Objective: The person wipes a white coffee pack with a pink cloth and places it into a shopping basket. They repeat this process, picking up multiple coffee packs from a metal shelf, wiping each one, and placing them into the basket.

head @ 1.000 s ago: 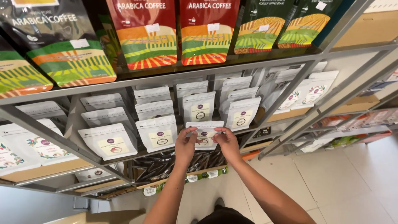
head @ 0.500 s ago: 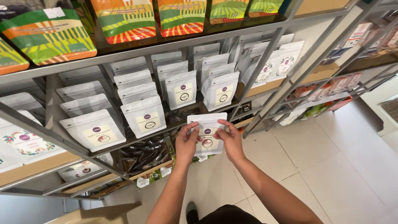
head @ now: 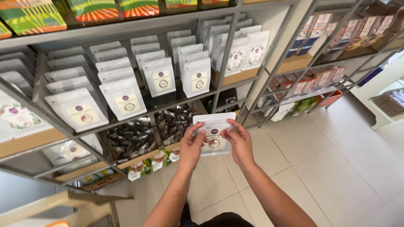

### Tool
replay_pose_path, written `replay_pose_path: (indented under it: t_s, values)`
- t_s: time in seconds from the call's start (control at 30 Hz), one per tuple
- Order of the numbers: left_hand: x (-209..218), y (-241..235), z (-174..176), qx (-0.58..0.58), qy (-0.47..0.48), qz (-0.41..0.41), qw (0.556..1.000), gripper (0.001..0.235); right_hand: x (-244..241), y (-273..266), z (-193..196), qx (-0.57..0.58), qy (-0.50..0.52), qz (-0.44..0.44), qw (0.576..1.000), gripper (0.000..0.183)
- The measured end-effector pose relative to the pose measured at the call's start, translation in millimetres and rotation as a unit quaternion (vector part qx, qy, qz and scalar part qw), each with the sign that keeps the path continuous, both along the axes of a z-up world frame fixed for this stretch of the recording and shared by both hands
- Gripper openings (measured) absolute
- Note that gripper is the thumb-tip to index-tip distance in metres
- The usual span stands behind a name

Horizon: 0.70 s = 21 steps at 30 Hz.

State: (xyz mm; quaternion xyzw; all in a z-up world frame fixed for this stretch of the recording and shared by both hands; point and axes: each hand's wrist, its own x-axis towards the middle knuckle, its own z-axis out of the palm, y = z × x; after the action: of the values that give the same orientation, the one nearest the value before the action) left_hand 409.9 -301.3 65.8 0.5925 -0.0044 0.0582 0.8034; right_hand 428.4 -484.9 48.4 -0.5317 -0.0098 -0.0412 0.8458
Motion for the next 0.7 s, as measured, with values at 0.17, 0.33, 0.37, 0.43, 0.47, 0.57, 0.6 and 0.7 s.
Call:
replay_pose_path:
  t_s: [0.17, 0.33, 0.37, 0.43, 0.47, 0.57, 0.6, 0.7]
  values:
    - [-48.8, -29.2, -36.2, 0.004, 0.041, -0.023, 0.999, 0.036, -48.3, -32.4, -10.2, 0.000, 0.017, -0.013, 1.000, 0.034]
    - [-89.6, -35.9, -17.9, 0.060, 0.034, -0.035, 0.997, 0.034, -87.9, -47.0, -11.3, 0.020, 0.036, -0.021, 0.999, 0.033]
    - [-94.7, -34.9, -14.7, 0.070, 0.033, -0.038, 0.996, 0.034, -93.7, -46.8, -10.7, 0.023, 0.030, -0.021, 0.999, 0.033]
    - [-103.5, -30.7, -7.9, 0.084, 0.028, -0.045, 0.995, 0.034, -104.7, -44.2, -7.7, 0.032, 0.022, -0.026, 0.999, 0.032]
    - [-107.2, -27.3, -4.4, 0.079, 0.036, -0.051, 0.995, 0.033, -110.2, -41.6, -5.3, 0.034, 0.016, -0.026, 0.999, 0.033]
    - [-118.4, -16.4, 4.7, 0.069, 0.034, -0.064, 0.995, 0.033, -128.8, -32.6, 5.9, 0.038, 0.003, -0.027, 0.999, 0.033]
    - [-123.2, -10.9, 6.8, 0.063, 0.026, -0.065, 0.996, 0.033, -136.4, -27.6, 9.6, 0.038, -0.004, -0.023, 0.999, 0.034]
    - [-141.9, 11.0, 14.6, 0.053, 0.025, -0.074, 0.996, 0.034, -151.5, -5.7, 14.9, 0.032, -0.021, -0.021, 0.999, 0.034]
